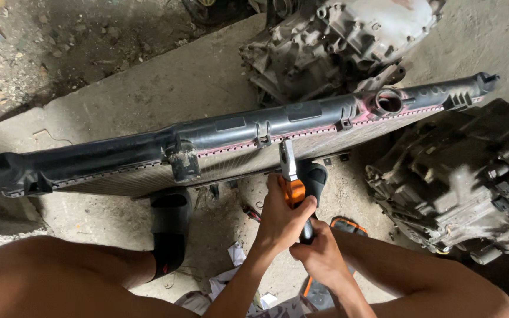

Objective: The person uses pliers and a screwdriver to pry and adjust the plastic tank of a car radiator. They repeatedly reposition the radiator and apply force to separate or align the tank from the core.

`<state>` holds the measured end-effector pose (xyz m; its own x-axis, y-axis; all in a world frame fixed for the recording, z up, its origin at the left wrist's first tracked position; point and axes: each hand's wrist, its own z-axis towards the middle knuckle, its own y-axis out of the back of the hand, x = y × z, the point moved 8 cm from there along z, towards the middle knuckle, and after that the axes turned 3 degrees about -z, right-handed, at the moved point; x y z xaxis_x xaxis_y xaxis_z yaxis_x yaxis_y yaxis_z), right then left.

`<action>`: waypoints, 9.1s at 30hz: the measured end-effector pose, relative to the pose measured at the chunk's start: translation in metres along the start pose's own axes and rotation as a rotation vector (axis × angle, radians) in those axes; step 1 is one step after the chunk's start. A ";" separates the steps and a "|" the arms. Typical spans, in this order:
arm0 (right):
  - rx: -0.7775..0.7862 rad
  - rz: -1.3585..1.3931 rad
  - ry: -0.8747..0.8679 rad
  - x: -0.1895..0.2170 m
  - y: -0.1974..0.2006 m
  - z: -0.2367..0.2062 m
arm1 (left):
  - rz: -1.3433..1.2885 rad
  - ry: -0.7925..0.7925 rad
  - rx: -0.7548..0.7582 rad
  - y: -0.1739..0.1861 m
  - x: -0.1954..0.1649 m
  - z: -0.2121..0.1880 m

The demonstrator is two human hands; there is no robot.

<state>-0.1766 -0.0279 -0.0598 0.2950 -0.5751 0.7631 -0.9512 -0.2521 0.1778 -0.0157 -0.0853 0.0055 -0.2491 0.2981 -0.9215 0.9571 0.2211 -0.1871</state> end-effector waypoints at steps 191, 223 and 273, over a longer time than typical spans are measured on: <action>0.152 -0.383 -0.050 0.037 -0.037 0.001 | -0.154 -0.136 -0.023 0.029 0.002 -0.007; 0.139 -0.308 0.091 0.021 -0.049 0.009 | -0.052 -0.144 -0.071 0.042 0.003 -0.007; 0.202 -0.282 0.128 0.017 -0.104 0.020 | 0.160 -0.255 -0.157 0.092 -0.001 -0.010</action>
<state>-0.0704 -0.0271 -0.0775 0.5172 -0.3624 0.7753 -0.7935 -0.5425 0.2758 0.0708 -0.0563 -0.0076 -0.0333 0.1030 -0.9941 0.9418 0.3362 0.0033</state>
